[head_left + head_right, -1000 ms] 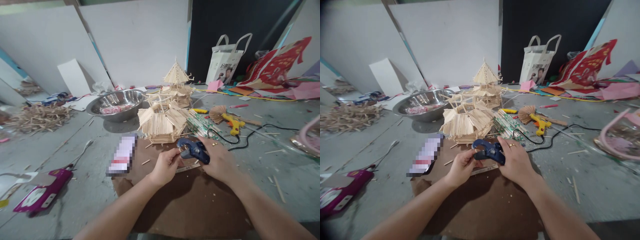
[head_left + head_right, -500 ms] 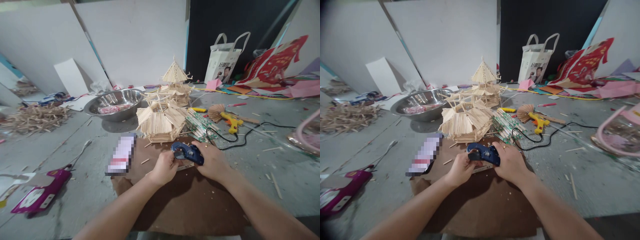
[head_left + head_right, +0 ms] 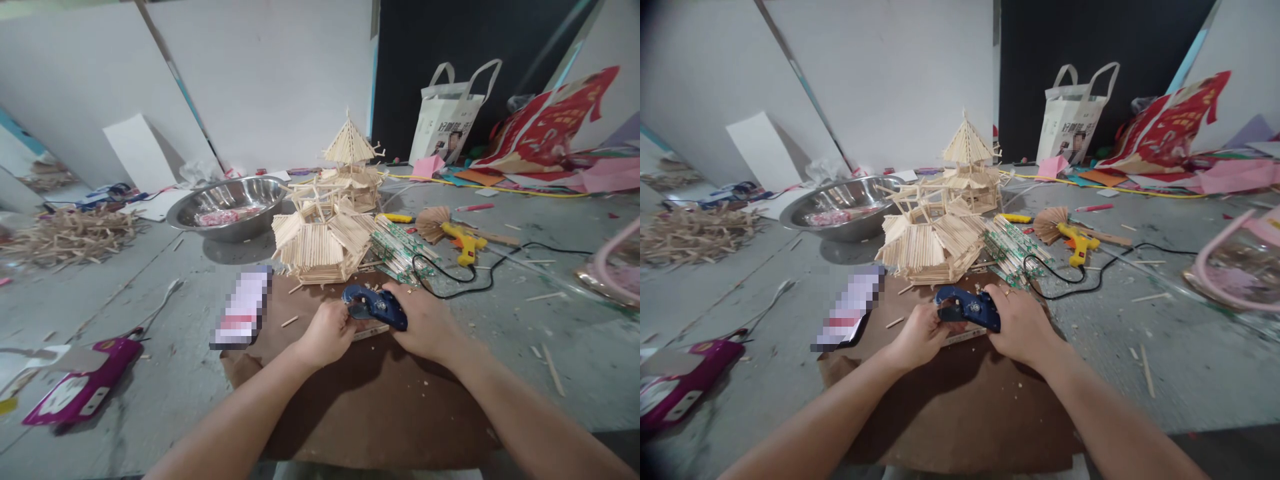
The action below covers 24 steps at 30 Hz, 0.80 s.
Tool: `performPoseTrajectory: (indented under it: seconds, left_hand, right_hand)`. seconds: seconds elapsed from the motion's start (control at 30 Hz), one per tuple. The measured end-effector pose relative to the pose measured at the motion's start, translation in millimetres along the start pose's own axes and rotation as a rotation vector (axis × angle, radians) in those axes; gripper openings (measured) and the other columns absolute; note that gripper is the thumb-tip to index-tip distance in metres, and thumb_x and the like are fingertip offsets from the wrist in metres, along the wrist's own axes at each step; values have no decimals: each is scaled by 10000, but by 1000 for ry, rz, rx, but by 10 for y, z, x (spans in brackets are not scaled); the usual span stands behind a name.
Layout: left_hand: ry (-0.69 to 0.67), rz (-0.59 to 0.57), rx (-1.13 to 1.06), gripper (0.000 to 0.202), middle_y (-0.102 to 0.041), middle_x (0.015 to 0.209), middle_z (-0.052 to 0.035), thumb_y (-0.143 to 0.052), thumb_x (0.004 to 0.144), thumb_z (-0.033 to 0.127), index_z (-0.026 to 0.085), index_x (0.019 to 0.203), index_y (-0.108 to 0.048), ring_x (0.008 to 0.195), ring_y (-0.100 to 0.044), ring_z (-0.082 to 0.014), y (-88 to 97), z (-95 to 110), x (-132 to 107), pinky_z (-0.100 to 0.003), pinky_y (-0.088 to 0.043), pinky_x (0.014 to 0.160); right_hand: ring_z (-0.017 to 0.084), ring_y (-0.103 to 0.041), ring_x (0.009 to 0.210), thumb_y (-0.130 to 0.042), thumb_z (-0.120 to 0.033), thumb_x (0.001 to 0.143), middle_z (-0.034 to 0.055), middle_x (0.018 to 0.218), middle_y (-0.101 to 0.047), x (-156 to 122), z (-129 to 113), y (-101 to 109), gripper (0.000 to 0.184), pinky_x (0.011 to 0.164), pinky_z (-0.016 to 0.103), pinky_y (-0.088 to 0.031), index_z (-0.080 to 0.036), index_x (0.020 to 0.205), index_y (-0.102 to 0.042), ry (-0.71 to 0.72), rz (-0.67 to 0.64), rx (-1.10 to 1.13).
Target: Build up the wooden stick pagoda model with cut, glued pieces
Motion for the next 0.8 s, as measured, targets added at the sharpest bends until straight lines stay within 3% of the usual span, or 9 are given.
performPoseTrajectory:
  seconds: [0.5, 0.8]
  left_hand:
    - [19, -16, -156, 322, -634, 595, -11, -337, 586, -35, 149, 644, -594, 606, -599, -133, -47, -77, 6, -211, -460, 580]
    - [23, -15, -206, 241, -624, 594, -26, -374, 680, 19, 140, 648, -580, 608, -602, -141, -56, -86, 2, -223, -466, 583]
  right_hand:
    - [233, -543, 852, -492, -163, 572, 83, 898, -599, 11, 34, -47, 461, 712, 330, -393, -170, 1032, -463, -46, -68, 58]
    - [237, -538, 878, -469, -155, 569, 93, 926, -590, 7, 28, -62, 483, 739, 342, -396, -151, 1051, -456, -61, -93, 84]
Point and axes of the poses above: each hand's wrist, its own x-axis towards the middle knuckle, its own y-axis out of the back of the hand, z = x × y, the point moved 6 cm from there along x, towards the middle knuckle
